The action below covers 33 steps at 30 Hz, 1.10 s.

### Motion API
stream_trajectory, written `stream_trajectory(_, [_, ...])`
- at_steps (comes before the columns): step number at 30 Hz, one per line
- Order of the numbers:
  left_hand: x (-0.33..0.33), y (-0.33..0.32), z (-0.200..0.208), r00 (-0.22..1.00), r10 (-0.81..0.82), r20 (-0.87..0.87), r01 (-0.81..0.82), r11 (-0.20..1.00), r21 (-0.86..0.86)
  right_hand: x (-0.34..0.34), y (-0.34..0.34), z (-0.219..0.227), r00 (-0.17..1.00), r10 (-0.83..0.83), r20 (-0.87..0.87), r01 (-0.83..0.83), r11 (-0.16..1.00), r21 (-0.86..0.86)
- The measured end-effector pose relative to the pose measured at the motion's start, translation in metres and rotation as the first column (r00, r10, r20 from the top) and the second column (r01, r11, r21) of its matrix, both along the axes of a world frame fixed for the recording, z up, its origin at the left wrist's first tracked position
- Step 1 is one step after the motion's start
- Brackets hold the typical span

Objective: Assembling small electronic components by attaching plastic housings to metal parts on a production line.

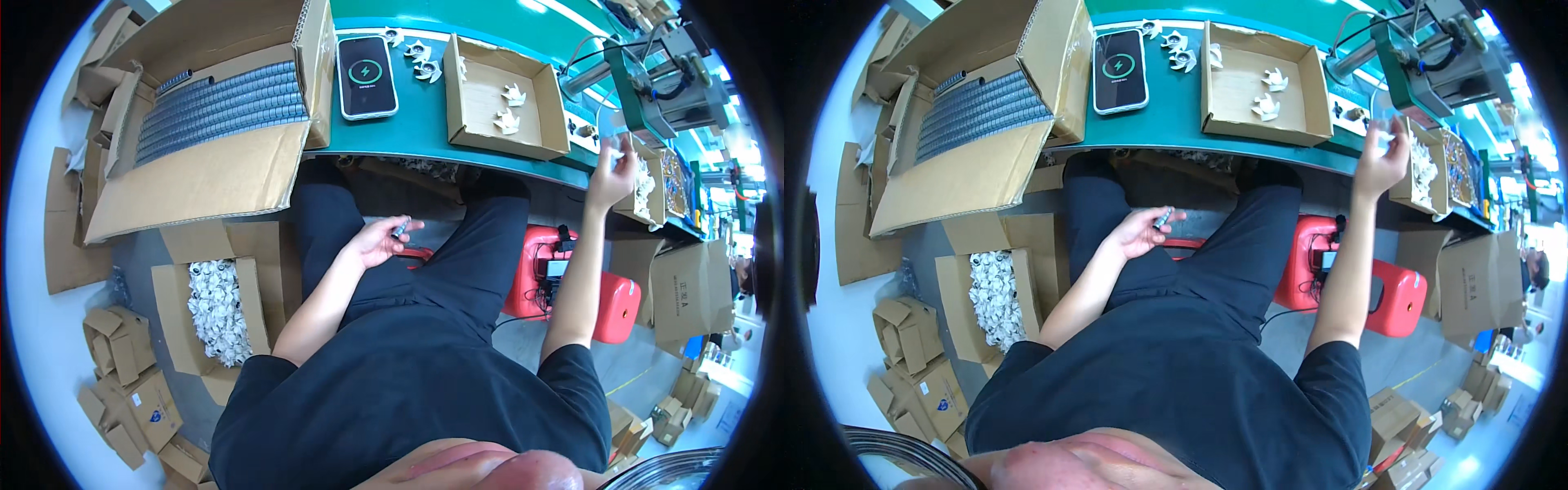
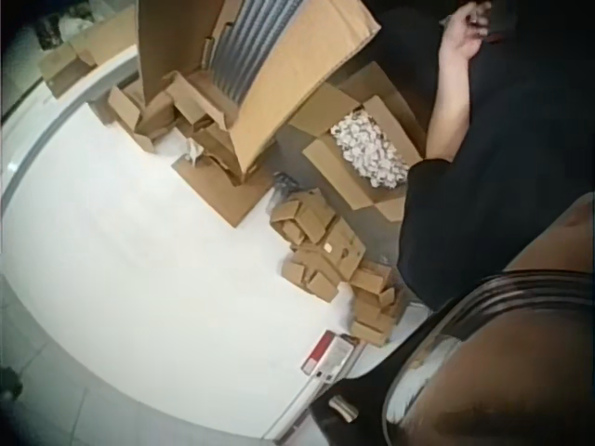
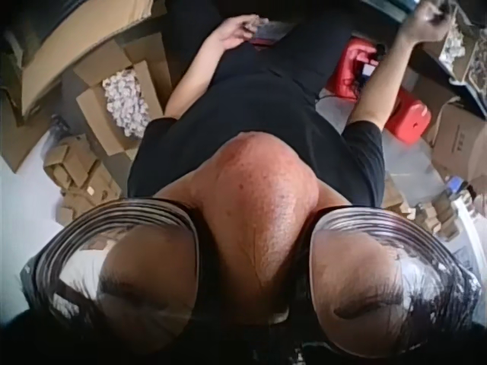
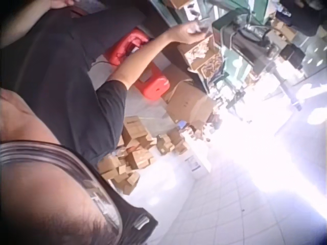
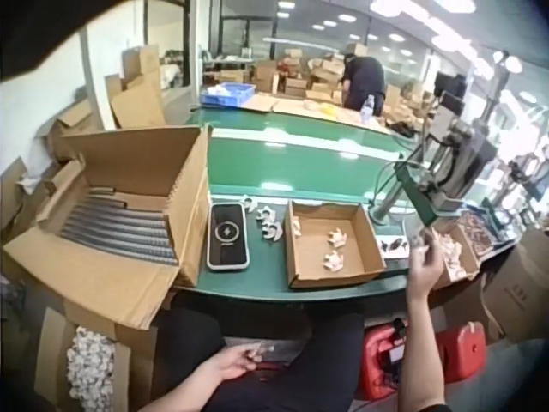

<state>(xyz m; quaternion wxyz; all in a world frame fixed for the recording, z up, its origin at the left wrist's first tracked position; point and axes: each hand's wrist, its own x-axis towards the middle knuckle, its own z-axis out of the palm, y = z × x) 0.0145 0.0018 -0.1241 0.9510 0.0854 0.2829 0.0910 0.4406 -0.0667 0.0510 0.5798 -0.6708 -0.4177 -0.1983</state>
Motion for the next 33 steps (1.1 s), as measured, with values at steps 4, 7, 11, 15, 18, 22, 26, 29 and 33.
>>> stream_trajectory(4, [0.023, -0.014, 0.026, 0.997, -0.081, -0.014, 0.082, 0.989, 0.124, -0.075, 0.022, 0.035, 0.932, 0.113, 0.344, -0.073, 0.989, -0.129])
stream_trajectory(7, [0.036, -0.020, 0.041, 0.989, -0.140, -0.049, 0.148, 0.966, 0.214, -0.106, 0.041, 0.069, 0.941, 0.234, 0.244, -0.190, 0.963, -0.189])
stream_trajectory(11, [0.045, -0.011, 0.077, 0.964, -0.166, 0.206, 0.128, 0.975, 0.183, -0.168, 0.005, 0.060, 0.746, 0.641, 0.180, -0.521, 0.731, -0.441])
stream_trajectory(15, [0.055, -0.012, 0.097, 0.953, -0.127, 0.274, 0.057, 0.967, 0.250, -0.188, -0.023, 0.021, 0.612, 0.784, -0.104, -0.688, 0.463, -0.559])
stream_trajectory(18, [0.059, -0.009, 0.091, 0.955, -0.136, 0.264, 0.054, 0.953, 0.297, -0.187, -0.037, 0.004, 0.590, 0.723, -0.359, -0.787, 0.416, -0.456])
stream_trajectory(22, [0.068, -0.010, 0.082, 0.934, -0.118, 0.336, 0.018, 0.958, 0.286, -0.174, -0.035, 0.001, 0.558, 0.719, -0.415, -0.821, 0.405, -0.402])
stream_trajectory(26, [0.076, -0.010, 0.084, 0.920, -0.104, 0.379, 0.023, 0.977, 0.212, -0.157, -0.039, 0.019, 0.663, 0.522, -0.536, -0.739, 0.570, -0.359])
stream_trajectory(29, [0.068, -0.011, 0.075, 0.921, -0.030, 0.388, -0.027, 0.990, 0.141, -0.102, -0.032, 0.039, 0.896, 0.319, -0.307, -0.404, 0.874, -0.271])
stream_trajectory(33, [0.059, -0.013, 0.048, 0.945, 0.010, 0.326, -0.043, 0.995, 0.093, -0.015, -0.010, 0.048, 0.992, -0.122, -0.031, 0.107, 0.946, -0.306])
